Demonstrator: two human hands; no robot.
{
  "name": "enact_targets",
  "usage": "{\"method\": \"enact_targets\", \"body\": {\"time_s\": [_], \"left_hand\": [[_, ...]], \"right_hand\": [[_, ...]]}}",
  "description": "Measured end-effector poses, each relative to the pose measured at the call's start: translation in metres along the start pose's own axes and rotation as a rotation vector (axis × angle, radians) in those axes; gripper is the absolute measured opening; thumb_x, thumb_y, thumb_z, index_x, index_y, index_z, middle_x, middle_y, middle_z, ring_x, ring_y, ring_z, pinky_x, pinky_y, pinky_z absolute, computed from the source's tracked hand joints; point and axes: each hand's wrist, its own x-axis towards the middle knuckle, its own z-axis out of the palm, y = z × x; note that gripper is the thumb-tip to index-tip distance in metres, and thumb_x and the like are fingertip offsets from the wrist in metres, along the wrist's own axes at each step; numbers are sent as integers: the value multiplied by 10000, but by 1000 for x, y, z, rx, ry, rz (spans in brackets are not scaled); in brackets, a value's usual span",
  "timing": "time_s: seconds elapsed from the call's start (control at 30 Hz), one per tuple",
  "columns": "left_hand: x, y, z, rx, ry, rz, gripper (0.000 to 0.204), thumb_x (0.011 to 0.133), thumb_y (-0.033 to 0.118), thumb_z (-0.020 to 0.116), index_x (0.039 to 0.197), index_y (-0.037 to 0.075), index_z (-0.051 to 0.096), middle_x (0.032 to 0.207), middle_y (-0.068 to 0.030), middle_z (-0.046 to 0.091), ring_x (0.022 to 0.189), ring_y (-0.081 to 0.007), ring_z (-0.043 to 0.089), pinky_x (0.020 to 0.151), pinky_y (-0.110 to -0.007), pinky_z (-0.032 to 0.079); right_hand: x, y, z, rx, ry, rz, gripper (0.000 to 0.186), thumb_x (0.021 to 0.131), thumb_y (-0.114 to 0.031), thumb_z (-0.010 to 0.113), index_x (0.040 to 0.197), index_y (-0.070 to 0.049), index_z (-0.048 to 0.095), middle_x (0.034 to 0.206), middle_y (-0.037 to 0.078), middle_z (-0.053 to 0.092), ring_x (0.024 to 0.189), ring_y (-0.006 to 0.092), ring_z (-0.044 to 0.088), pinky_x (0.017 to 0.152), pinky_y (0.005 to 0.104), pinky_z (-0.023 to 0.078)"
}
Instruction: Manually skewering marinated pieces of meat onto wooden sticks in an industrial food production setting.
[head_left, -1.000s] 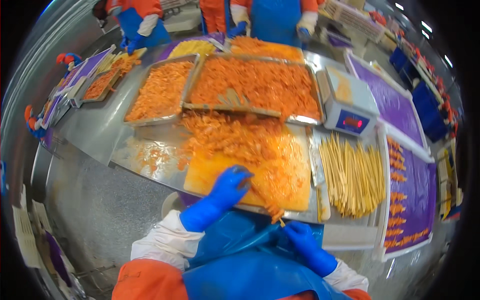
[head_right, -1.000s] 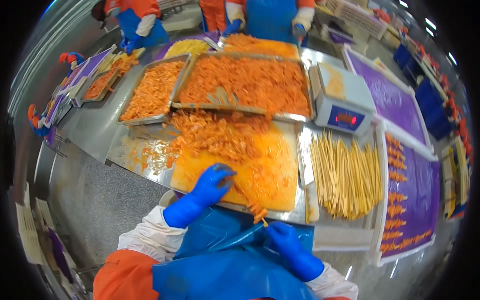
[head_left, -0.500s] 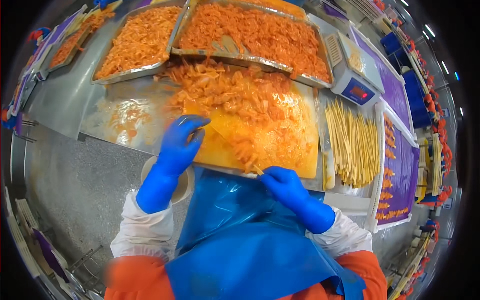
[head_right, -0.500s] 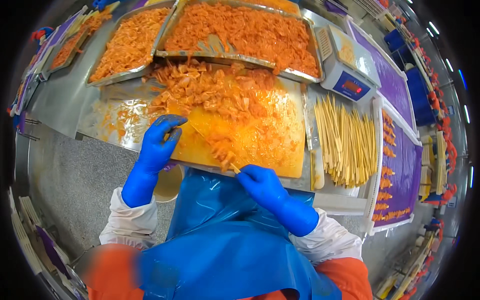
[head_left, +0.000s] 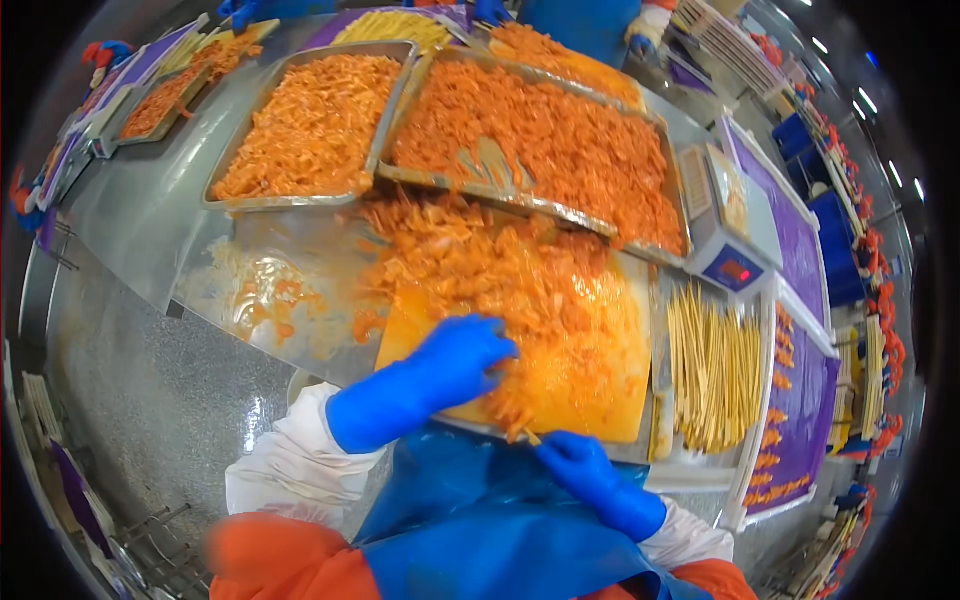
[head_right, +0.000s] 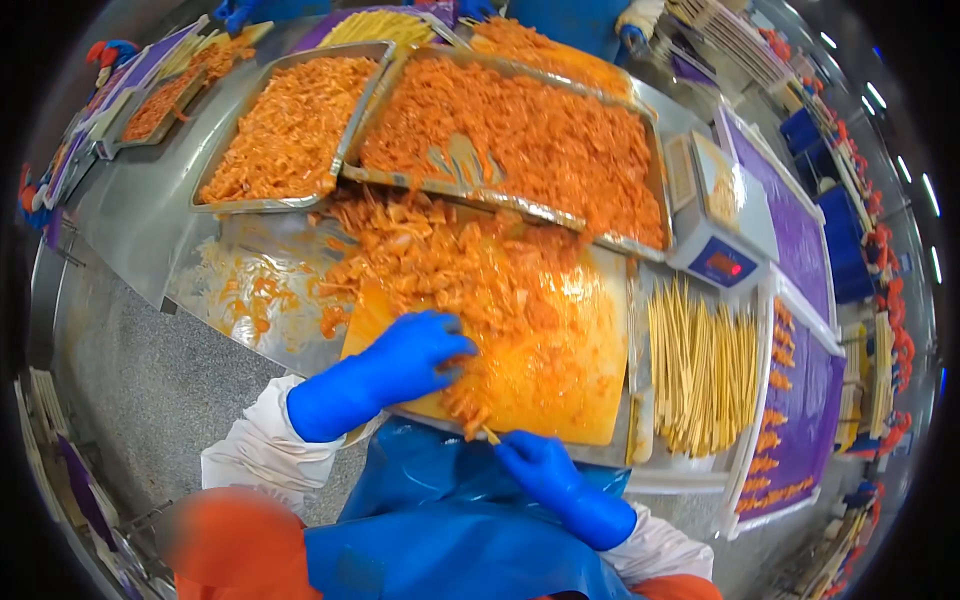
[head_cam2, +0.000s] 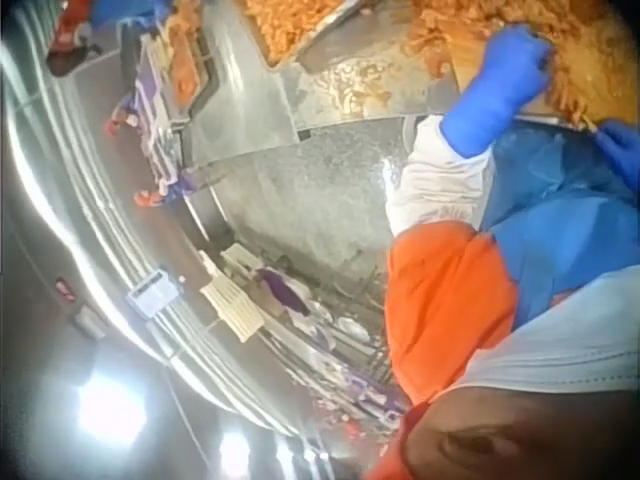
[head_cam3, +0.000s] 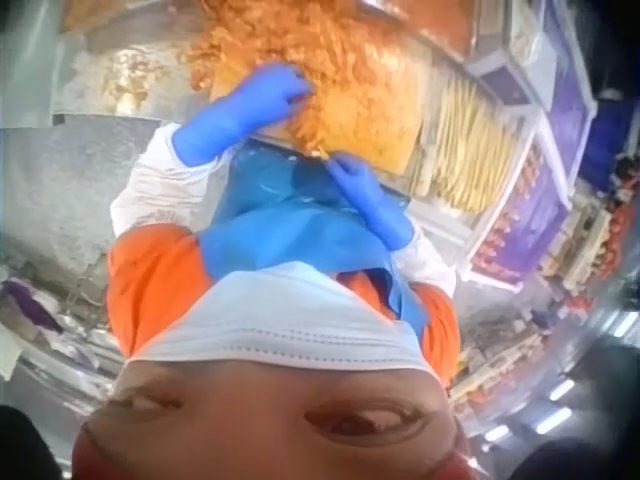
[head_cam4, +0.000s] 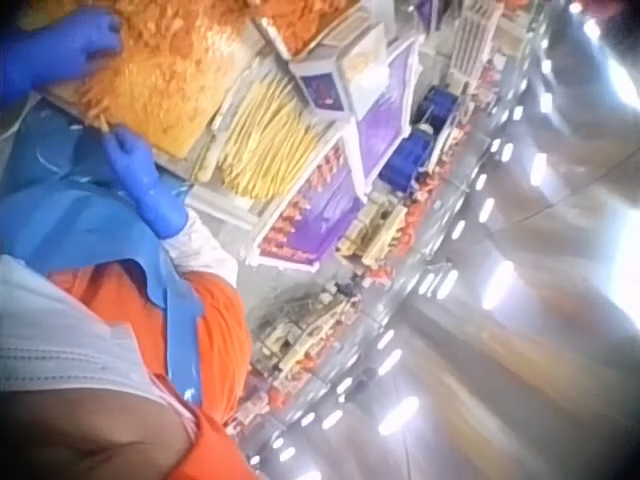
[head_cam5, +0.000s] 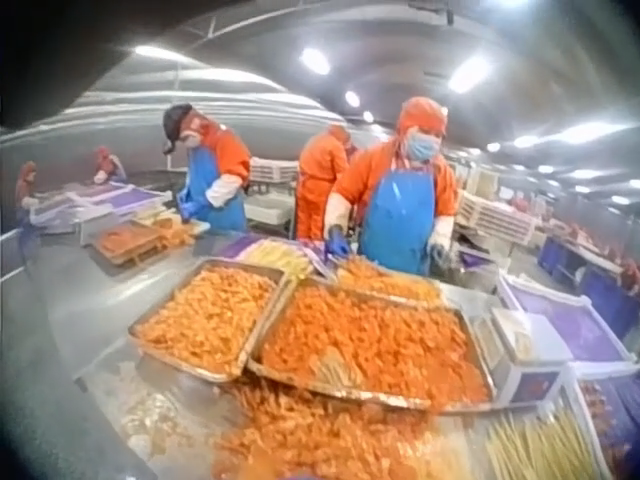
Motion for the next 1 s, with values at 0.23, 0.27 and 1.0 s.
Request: {"method": "enact_targets", "body": {"time_s": [0.23,0.27,1.0], "left_hand": [[8,-9,-6,-113,-181,297,128,727,138,670,855,144,674,884,-69,578,814,-301,577,665,-421,464],[5,-12,-11,-88,-169,288,120,729,138,671,849,143,672,888,-69,580,817,-301,577,664,-421,463],[-37,23,7,32,128,-116,189,762,34,672,950,47,666,875,-121,575,823,-286,582,692,-351,481]], "right_hand": [[-7,10,-11,55,-60,102,226,882,-220,623,973,-15,655,717,120,631,649,167,609,605,318,484],[-8,14,-12,58,-65,112,226,882,-220,623,973,-15,655,717,120,631,649,167,609,605,318,484],[-42,55,-11,318,8,32,204,882,-189,597,969,-13,652,747,118,646,632,179,610,593,318,492]]}}
